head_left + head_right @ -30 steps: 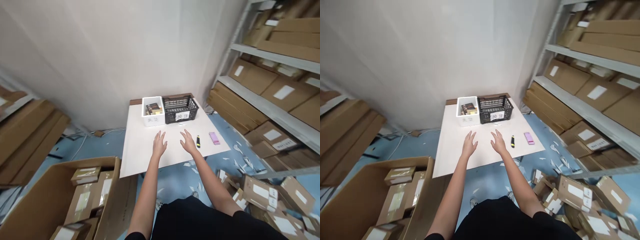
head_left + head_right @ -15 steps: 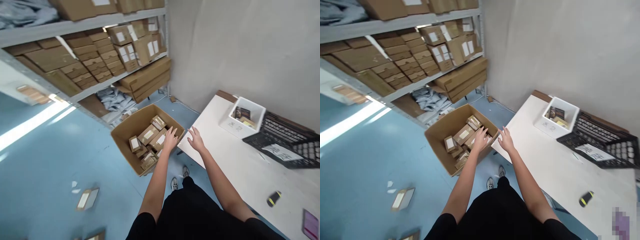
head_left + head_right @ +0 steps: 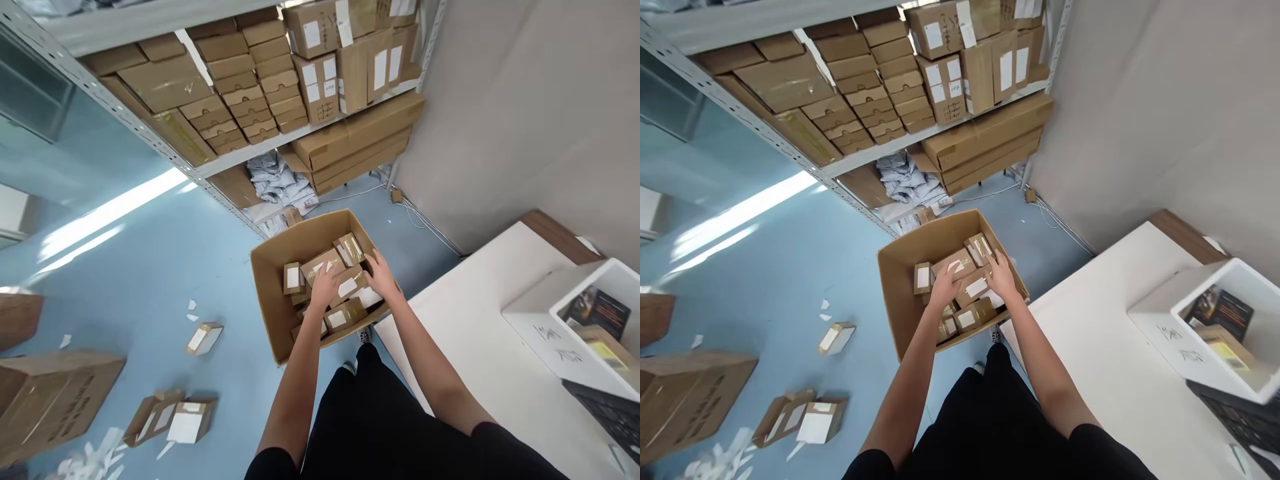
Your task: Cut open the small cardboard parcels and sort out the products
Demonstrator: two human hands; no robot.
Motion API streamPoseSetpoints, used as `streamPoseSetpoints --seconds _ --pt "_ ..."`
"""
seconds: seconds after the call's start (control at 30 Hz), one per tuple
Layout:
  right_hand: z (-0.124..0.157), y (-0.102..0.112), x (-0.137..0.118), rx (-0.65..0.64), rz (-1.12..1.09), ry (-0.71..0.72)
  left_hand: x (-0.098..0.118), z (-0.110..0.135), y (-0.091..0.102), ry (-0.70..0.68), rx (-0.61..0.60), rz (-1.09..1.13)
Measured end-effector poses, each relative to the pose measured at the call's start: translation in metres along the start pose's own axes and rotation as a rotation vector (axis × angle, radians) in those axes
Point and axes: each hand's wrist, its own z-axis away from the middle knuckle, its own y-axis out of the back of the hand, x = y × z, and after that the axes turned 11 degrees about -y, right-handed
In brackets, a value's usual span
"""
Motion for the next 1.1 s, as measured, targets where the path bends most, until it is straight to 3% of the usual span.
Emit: streamPoseSetpoints --seconds 0.2,0.33,0.43,0.57,0.67,0.8,0.93,1.0,1.1 --pt "-0.079 -0.027 0.020 -0.077 0.002 -0.017 -0.030 -0.039 -0.016 0.091 -0.057 -0.013" --pt "-0.123 -0.056 0.036 -0.097 0.048 -0.048 -0.065 -0.084 -0.042 0.119 -0.149 0.000" --pt "-0.150 -0.088 0.053 -0.082 0.045 -0.050 -0.099 -0.132 -0.075 0.103 -0.230 0.016" --pt "-0.172 -0.137 0.082 -0.086 0.036 -0.113 -0.146 -0.197 -0.133 0.065 -0.341 0.016" --pt "-0.173 -0.172 0.110 -0.084 0.003 -0.137 -0.177 -0.243 -0.179 0.058 -0.375 0.034" --pt "-0.158 -0.217 0.160 -0.101 0.005 -0.252 -0.208 -0.292 -0.232 0.129 -0.307 0.064" --pt "-0.136 -0.255 0.210 -0.160 -0.009 -0.467 -0.227 -0.303 -0.263 0.172 -0.310 0.054" --pt "-0.130 -0.272 0.223 -0.166 -0.078 -0.498 -0.234 -0.289 -0.269 0.204 -0.277 0.018" --pt "-0.134 -0.294 0.218 -0.148 -0.180 -0.428 -0.239 -0.257 -0.266 0.229 -0.157 -0.013"
